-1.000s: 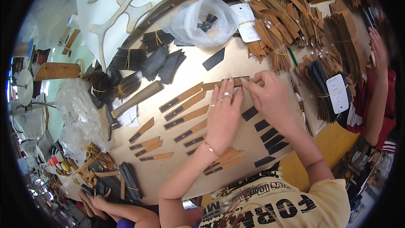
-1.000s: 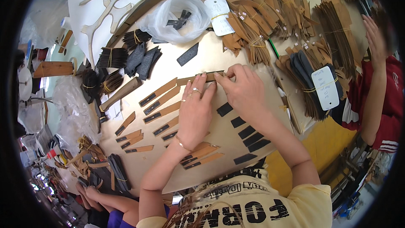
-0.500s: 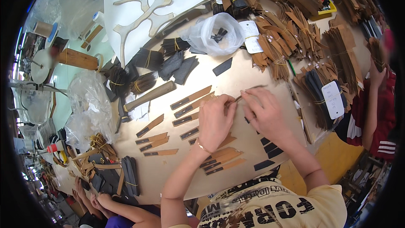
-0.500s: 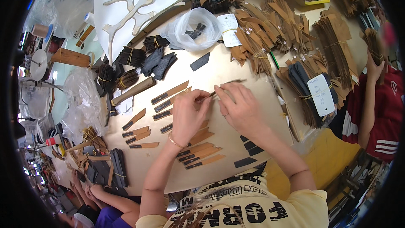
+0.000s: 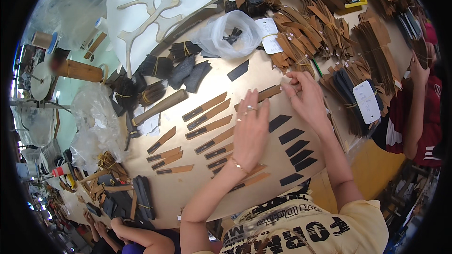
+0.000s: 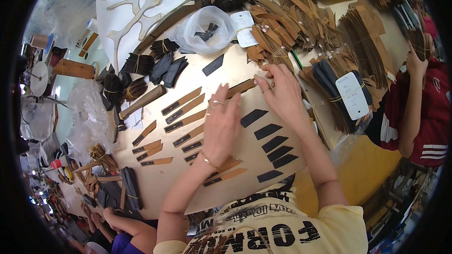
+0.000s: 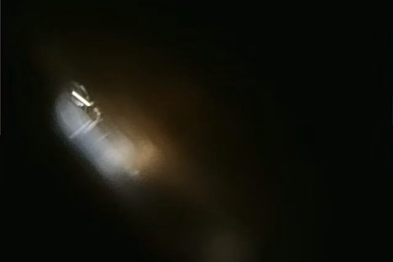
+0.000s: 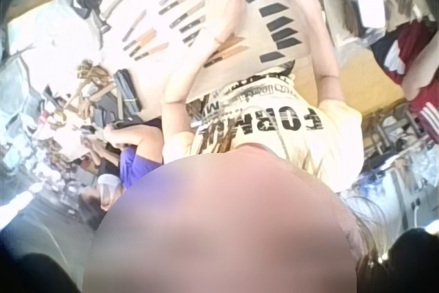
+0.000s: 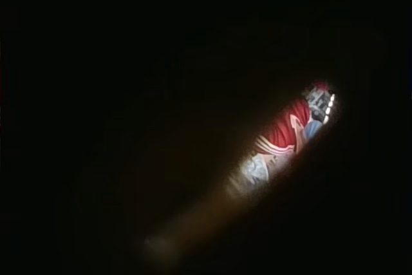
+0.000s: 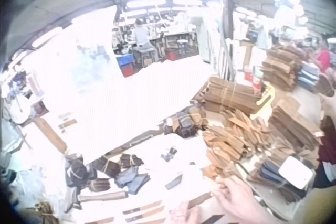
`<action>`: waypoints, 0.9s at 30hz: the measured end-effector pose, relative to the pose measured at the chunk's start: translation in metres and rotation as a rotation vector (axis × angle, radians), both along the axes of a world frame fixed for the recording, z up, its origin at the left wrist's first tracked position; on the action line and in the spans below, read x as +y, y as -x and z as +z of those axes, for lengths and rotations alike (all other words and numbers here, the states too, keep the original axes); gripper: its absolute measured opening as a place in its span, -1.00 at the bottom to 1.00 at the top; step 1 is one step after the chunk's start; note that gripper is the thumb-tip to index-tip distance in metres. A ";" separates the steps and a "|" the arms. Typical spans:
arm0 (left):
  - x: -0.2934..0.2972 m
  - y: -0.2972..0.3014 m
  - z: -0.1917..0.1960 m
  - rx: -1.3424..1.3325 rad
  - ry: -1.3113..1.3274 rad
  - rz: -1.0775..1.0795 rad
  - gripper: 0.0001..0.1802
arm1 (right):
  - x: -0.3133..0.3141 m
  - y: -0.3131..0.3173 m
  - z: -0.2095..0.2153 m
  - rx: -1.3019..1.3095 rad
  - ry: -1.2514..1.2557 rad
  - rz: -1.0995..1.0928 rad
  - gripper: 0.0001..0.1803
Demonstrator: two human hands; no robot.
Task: The person repeatedly picks small rectangular pieces from a table, aligns them with white labels, and presses them together. The person then places the labeled pieces into a growing pile on the table. The process is repeated continuously throughout the clip.
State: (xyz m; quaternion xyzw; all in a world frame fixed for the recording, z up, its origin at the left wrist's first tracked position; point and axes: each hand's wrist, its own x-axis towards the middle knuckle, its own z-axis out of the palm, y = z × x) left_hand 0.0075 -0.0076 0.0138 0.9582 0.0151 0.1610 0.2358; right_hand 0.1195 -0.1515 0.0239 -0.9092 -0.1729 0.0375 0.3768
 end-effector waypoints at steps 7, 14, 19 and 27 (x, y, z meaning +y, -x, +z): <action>-0.023 -0.002 -0.018 0.262 0.014 -0.013 -0.47 | 0.005 0.007 -0.006 -0.125 0.161 0.054 -0.76; -0.023 0.000 -0.020 0.227 0.052 -0.023 -0.47 | 0.011 0.019 0.007 -0.124 0.114 0.148 -0.83; -0.021 0.000 -0.017 0.240 0.030 -0.030 -0.50 | 0.010 0.015 0.017 0.194 -0.151 0.134 -0.86; -0.023 0.000 -0.017 0.236 0.038 -0.013 -0.55 | 0.016 0.021 0.009 -0.029 -0.141 0.245 -0.88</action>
